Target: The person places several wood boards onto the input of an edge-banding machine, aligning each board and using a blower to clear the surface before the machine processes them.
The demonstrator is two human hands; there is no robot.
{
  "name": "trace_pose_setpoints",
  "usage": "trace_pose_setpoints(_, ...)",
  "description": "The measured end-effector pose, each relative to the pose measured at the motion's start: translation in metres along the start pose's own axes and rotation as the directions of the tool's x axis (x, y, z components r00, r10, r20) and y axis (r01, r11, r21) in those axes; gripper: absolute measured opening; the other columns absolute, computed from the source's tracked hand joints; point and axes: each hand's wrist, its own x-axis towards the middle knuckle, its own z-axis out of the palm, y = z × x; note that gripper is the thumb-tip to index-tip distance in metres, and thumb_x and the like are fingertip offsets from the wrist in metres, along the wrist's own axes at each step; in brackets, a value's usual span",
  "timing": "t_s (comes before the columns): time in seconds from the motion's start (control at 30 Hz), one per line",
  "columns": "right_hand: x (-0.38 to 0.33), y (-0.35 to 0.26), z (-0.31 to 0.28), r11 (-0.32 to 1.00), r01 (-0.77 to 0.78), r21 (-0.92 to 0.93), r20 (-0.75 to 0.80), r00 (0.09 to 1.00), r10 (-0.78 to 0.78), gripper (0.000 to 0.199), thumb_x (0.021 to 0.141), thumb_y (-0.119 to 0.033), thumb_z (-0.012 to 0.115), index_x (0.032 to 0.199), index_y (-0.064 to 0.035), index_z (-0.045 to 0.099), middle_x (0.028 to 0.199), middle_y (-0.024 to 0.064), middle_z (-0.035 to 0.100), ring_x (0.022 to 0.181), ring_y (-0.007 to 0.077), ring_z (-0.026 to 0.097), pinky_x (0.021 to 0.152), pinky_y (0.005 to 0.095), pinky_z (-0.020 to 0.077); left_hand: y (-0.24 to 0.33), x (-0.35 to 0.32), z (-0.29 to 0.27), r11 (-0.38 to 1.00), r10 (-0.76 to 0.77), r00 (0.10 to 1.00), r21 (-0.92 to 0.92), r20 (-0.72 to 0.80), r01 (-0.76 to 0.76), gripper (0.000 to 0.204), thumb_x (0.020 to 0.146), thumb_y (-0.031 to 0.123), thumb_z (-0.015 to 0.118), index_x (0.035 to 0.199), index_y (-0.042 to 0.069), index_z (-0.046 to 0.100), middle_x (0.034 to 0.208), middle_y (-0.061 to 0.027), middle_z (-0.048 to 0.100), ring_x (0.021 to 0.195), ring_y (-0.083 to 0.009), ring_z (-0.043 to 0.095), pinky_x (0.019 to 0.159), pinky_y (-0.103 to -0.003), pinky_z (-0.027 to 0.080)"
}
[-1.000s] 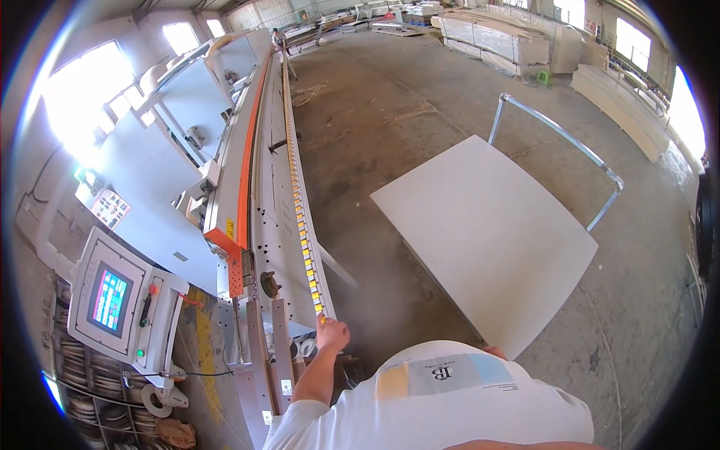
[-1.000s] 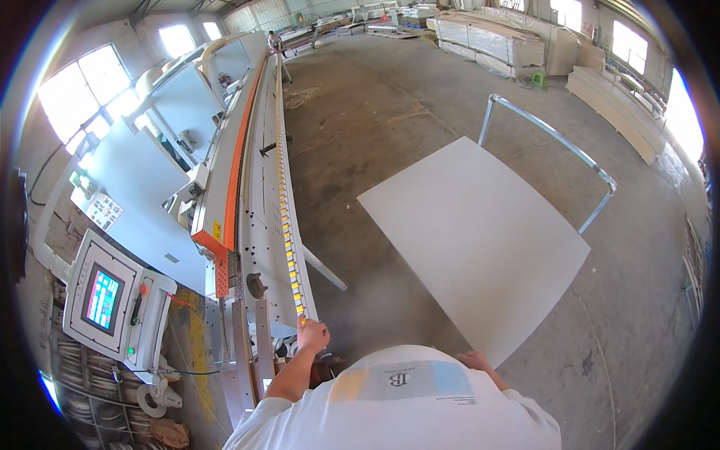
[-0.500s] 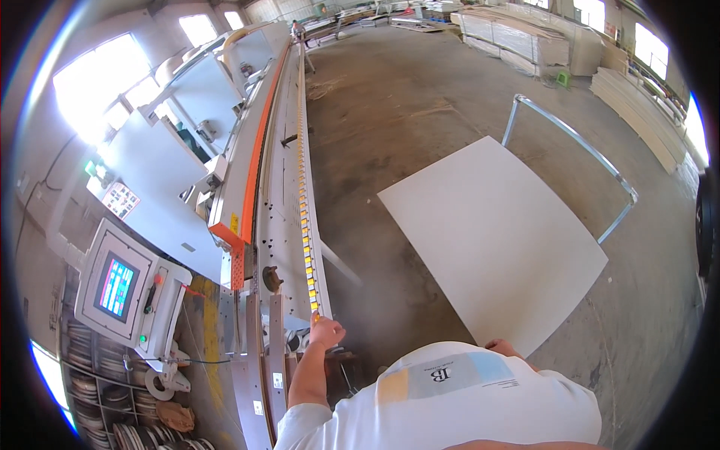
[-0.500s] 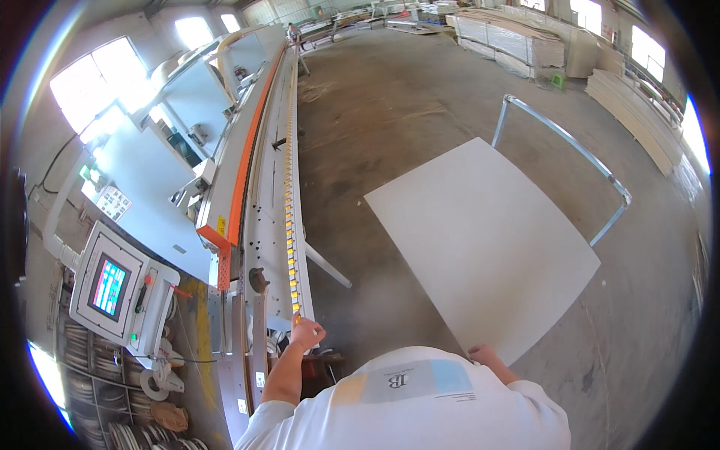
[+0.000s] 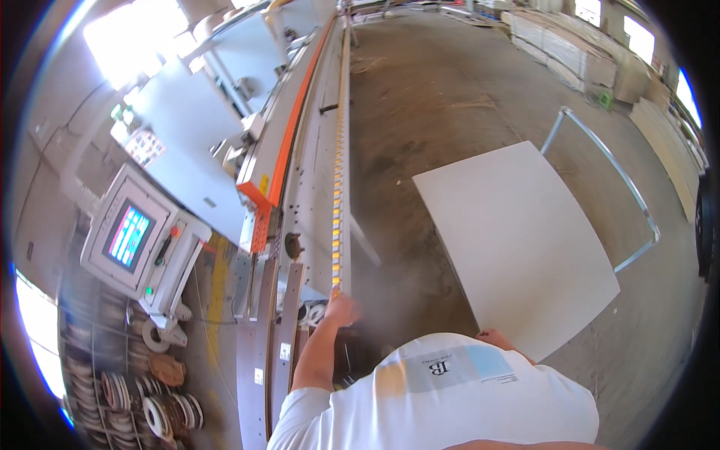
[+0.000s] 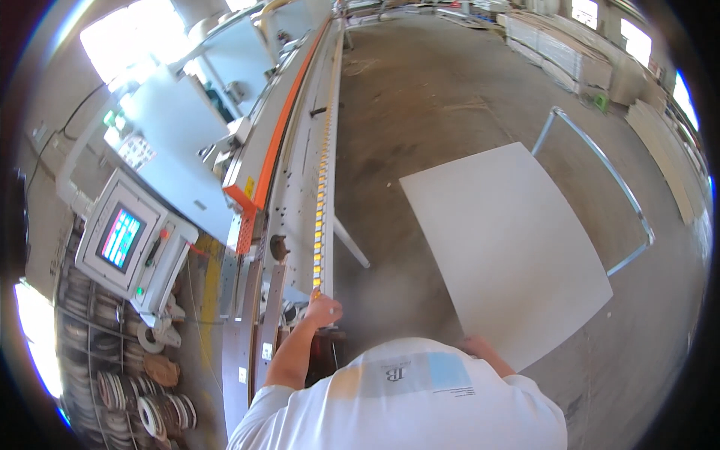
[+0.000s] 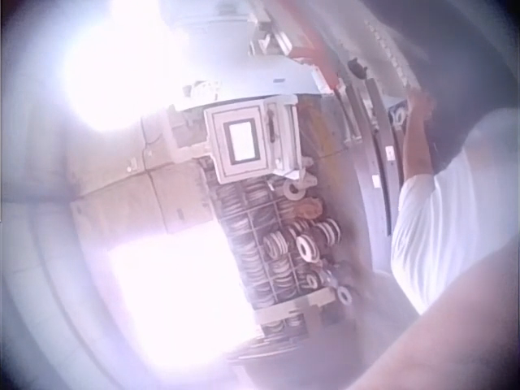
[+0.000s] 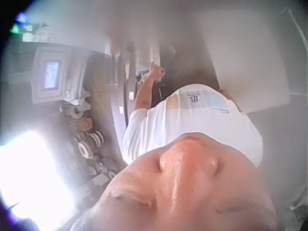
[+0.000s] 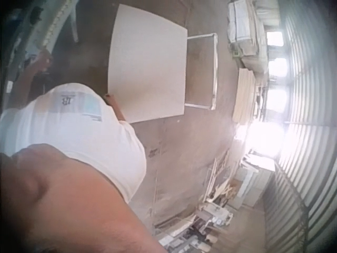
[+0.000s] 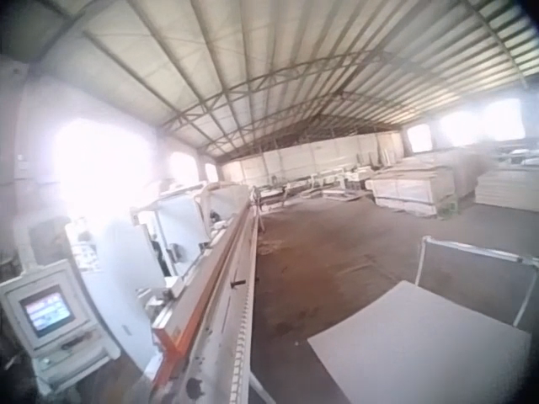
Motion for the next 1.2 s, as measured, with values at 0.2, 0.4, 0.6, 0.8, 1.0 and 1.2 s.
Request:
trace_pose_setpoints(0.2, 0.0, -0.039, 0.024, 0.946, 0.268, -0.184, 0.061, 0.963, -0.261, 0.041, 0.093, -0.039, 0.072, 0.118, -0.0074, 0.08, 0.12, 0.0188, 0.077, 0.113, 0.037, 0.073, 0.093, 0.0467, 0.0576, 0.0, -0.011, -0.006, 0.982, 0.087, 0.996, 0.168, 0.035, -0.091, 0.022, 0.089, 0.039, 0.067, 0.097, 0.024, 0.082, 0.09, -0.0055, 0.074, 0.109, -0.0282, 0.069, 0.13, -0.061, 0.016)
trace_pose_setpoints(0.4, -0.002, -0.093, 0.051, 0.978, 0.195, -0.068, 0.013, 0.981, -0.195, 0.04, 0.093, -0.037, 0.071, 0.117, -0.0073, 0.081, 0.121, 0.0189, 0.077, 0.115, 0.0371, 0.073, 0.097, 0.0462, 0.0573, 0.02, -0.028, -0.044, 0.942, 0.093, 0.996, 0.322, 0.016, -0.093, 0.019, 0.093, 0.029, 0.066, 0.089, 0.024, 0.084, 0.088, 0.0002, 0.076, 0.102, -0.022, 0.071, 0.127, -0.061, 0.026)
trace_pose_setpoints(0.6, 0.022, -0.129, 0.069, 0.988, 0.091, -0.128, 0.007, 0.996, -0.091, 0.039, 0.094, -0.039, 0.069, 0.111, -0.007, 0.083, 0.117, 0.0182, 0.079, 0.112, 0.0351, 0.074, 0.098, 0.0452, 0.0577, 0.016, -0.033, -0.057, 0.943, 0.11, 0.992, 0.321, -0.055, -0.086, 0.023, 0.097, 0.023, 0.062, 0.09, 0.02, 0.084, 0.088, -0.0018, 0.077, 0.1, -0.024, 0.073, 0.121, -0.057, 0.035)
trace_pose_setpoints(0.8, 0.063, -0.099, 0.092, 0.98, 0.058, -0.188, -0.031, 0.997, -0.065, 0.036, 0.094, -0.045, 0.069, 0.109, -0.0153, 0.084, 0.109, 0.0134, 0.081, 0.105, 0.0314, 0.077, 0.093, 0.0444, 0.0596, -0.005, -0.008, 0.017, 0.999, -0.021, 0.942, 0.04, -0.334, 0.036, 0.024, 0.097, 0.019, 0.058, 0.086, 0.015, 0.08, 0.084, -0.0079, 0.077, 0.089, -0.0271, 0.074, 0.124, -0.051, 0.032)
trace_pose_setpoints(1.0, 0.097, -0.075, 0.093, 0.998, -0.005, -0.057, 0.115, 0.993, 0.012, 0.036, 0.094, -0.045, 0.072, 0.108, -0.015, 0.085, 0.109, 0.0107, 0.082, 0.104, 0.0277, 0.077, 0.092, 0.0422, 0.0601, -0.008, 0.001, 0.043, 0.999, -0.029, 0.935, -0.036, -0.354, 0.018, 0.025, 0.098, 0.022, 0.056, 0.088, 0.015, 0.078, 0.085, -0.008, 0.075, 0.094, -0.0283, 0.073, 0.123, -0.054, 0.032)
trace_pose_setpoints(1.2, 0.078, -0.12, 0.088, 0.985, 0.105, -0.135, 0.055, 0.994, -0.098, 0.035, 0.094, -0.045, 0.074, 0.109, -0.0147, 0.085, 0.11, 0.01, 0.082, 0.104, 0.0268, 0.077, 0.092, 0.0416, 0.06, -0.012, 0.0, 0.041, 0.997, 0.023, 0.848, -0.054, -0.529, -0.06, 0.026, 0.097, 0.025, 0.055, 0.087, 0.016, 0.077, 0.086, -0.009, 0.073, 0.096, -0.0301, 0.071, 0.124, -0.056, 0.031)
